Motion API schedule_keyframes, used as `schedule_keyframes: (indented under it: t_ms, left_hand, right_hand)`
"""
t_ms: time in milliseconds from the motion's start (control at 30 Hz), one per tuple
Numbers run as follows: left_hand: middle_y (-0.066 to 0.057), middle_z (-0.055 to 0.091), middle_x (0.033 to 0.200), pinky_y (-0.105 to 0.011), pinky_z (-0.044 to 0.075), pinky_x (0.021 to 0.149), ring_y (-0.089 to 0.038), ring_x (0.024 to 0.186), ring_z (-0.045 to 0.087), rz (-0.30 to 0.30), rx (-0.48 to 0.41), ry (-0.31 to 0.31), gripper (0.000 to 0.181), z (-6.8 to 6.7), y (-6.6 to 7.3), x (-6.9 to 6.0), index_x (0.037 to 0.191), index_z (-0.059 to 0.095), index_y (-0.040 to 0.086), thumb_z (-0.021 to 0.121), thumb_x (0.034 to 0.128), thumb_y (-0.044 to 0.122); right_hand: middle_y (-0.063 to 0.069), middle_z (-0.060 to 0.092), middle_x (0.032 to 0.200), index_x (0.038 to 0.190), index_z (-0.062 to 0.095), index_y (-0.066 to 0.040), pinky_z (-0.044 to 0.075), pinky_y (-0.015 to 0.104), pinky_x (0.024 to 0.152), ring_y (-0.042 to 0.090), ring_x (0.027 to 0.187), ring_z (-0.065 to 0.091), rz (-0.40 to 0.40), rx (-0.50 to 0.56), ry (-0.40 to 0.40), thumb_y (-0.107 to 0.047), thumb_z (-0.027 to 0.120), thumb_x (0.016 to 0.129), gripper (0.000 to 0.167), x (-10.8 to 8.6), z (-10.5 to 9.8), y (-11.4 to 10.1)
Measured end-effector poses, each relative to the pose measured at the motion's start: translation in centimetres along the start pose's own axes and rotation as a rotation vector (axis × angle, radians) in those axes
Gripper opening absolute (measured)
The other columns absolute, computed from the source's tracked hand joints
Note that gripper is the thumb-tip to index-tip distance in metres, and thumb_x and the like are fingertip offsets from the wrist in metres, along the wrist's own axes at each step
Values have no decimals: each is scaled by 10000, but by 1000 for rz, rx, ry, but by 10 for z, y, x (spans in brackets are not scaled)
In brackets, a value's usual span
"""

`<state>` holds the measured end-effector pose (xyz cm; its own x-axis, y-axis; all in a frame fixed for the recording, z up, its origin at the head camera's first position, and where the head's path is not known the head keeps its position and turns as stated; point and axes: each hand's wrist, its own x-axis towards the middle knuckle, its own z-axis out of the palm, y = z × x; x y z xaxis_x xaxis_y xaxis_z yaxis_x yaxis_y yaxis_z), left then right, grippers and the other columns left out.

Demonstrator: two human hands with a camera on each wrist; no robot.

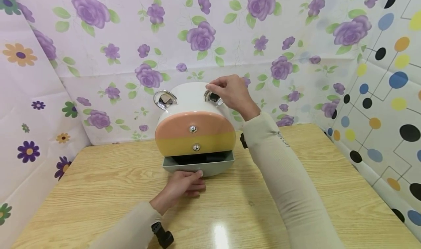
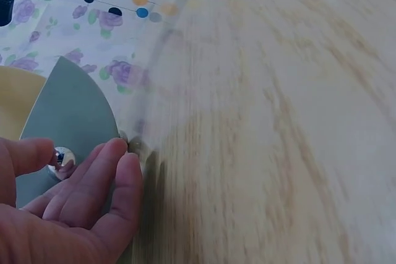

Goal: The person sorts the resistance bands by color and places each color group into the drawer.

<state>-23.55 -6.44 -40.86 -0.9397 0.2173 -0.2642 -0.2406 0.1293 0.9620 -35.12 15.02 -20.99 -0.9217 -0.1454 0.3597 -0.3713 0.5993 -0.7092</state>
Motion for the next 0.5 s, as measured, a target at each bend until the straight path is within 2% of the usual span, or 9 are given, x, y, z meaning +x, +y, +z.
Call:
schedule_keyframes:
  t_ms: [500]
  left_hand:
    - [-189,732,998,-313,638,702,-241,906,731,-16,-6,13,446,0,1,0,1153,688,-104,663,984,307]
  right_hand:
    - [99,728,1110,1124,770,-62,536,419,953,232,1083,631,9,7,1,-322,688,971,313,1,1,0]
